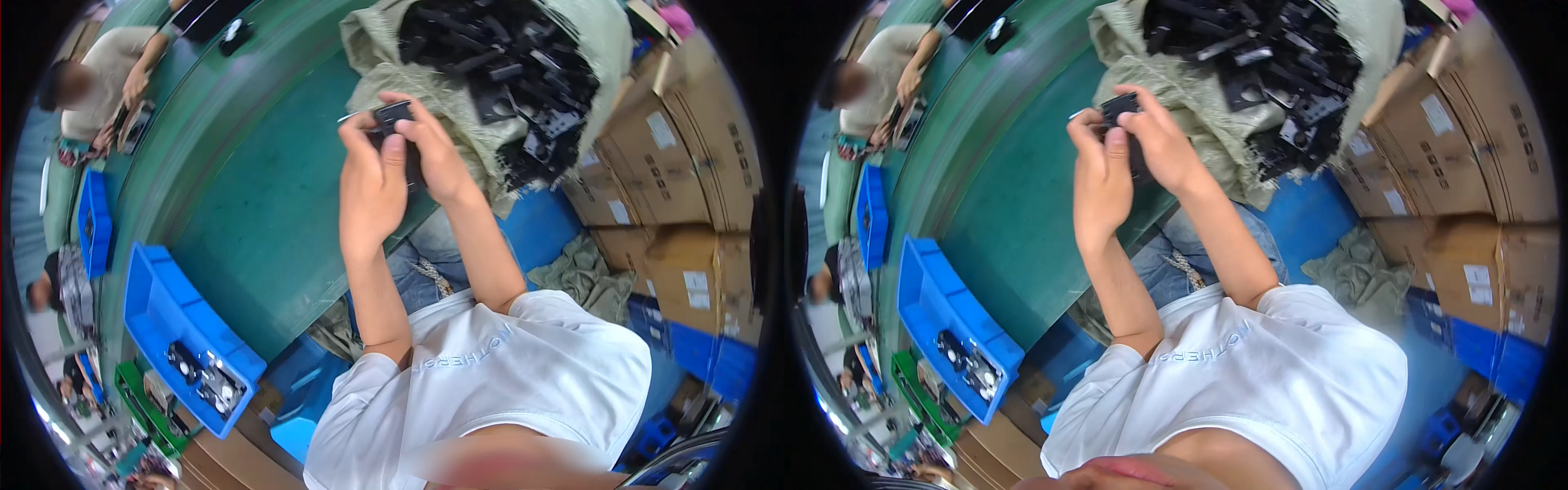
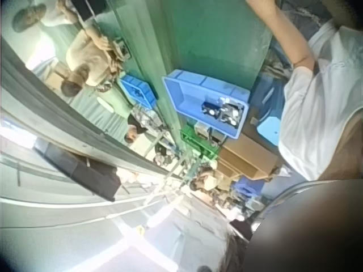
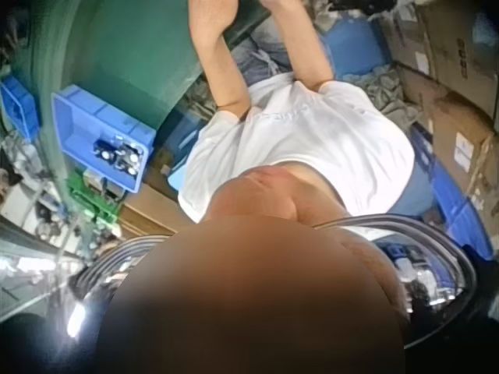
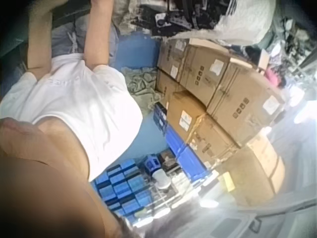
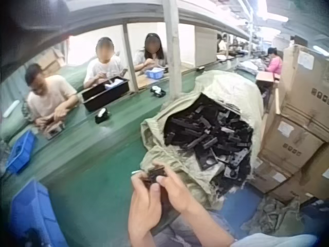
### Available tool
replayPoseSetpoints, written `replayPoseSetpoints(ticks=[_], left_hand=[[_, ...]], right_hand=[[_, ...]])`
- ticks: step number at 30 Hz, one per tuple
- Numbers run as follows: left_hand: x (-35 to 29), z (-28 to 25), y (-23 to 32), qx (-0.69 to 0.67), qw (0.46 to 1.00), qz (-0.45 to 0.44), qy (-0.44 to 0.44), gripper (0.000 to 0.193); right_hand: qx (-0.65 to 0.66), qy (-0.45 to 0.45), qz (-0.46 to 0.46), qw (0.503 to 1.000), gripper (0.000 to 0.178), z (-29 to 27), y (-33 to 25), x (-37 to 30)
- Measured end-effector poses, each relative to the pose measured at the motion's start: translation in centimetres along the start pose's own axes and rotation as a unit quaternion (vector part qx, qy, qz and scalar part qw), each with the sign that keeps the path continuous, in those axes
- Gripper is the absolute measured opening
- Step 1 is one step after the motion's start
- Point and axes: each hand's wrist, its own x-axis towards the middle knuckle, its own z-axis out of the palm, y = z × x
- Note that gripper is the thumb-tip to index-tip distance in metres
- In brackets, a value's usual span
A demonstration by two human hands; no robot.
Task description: Assembling small electronic components into plastic housings and placing them into a tray.
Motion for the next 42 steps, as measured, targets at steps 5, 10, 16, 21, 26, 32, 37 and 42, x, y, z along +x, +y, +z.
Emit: replayPoseSetpoints(ticks=[5, 10, 16, 21, 26, 32, 37, 42], left_hand=[[-1.5, -1.7, -1.8, -0.135, 0.991, -0.016, -0.011, 0.066], [-7.8, -7.5, 0.3, 0.030, 0.995, 0.051, 0.078, 0.069], [-13.3, -21.6, 4.7, 0.177, 0.912, -0.139, 0.342, 0.060], [-15.8, -34.1, -0.8, 0.285, 0.839, -0.304, 0.350, 0.053], [-15.7, -37.9, -5.9, 0.433, 0.772, -0.419, 0.203, 0.051], [-17.8, -38.9, -8.5, 0.515, 0.741, -0.393, 0.178, 0.042], [-17.7, -37.9, -7.1, 0.526, 0.719, -0.414, 0.186, 0.038], [-17.5, -36.3, -5.6, 0.455, 0.691, -0.534, 0.175, 0.039]], right_hand=[[0.041, -0.061, -0.031, 0.997, 0.061, 1.4, 1.3, -0.3], [0.067, -0.200, -0.058, 0.976, 0.087, 5.1, 2.0, -2.3], [-0.005, -0.301, 0.030, 0.953, 0.080, 4.7, 3.4, -0.9], [0.084, -0.335, 0.091, 0.934, 0.057, 4.9, 3.8, -0.5], [0.085, -0.300, 0.088, 0.946, 0.044, 4.7, 3.4, 0.2], [0.080, -0.288, 0.088, 0.950, 0.038, 3.7, 4.0, 0.3], [0.092, -0.273, 0.107, 0.952, 0.036, 3.5, 4.2, 0.7], [0.102, -0.253, 0.122, 0.954, 0.035, 3.2, 4.3, 0.4]])
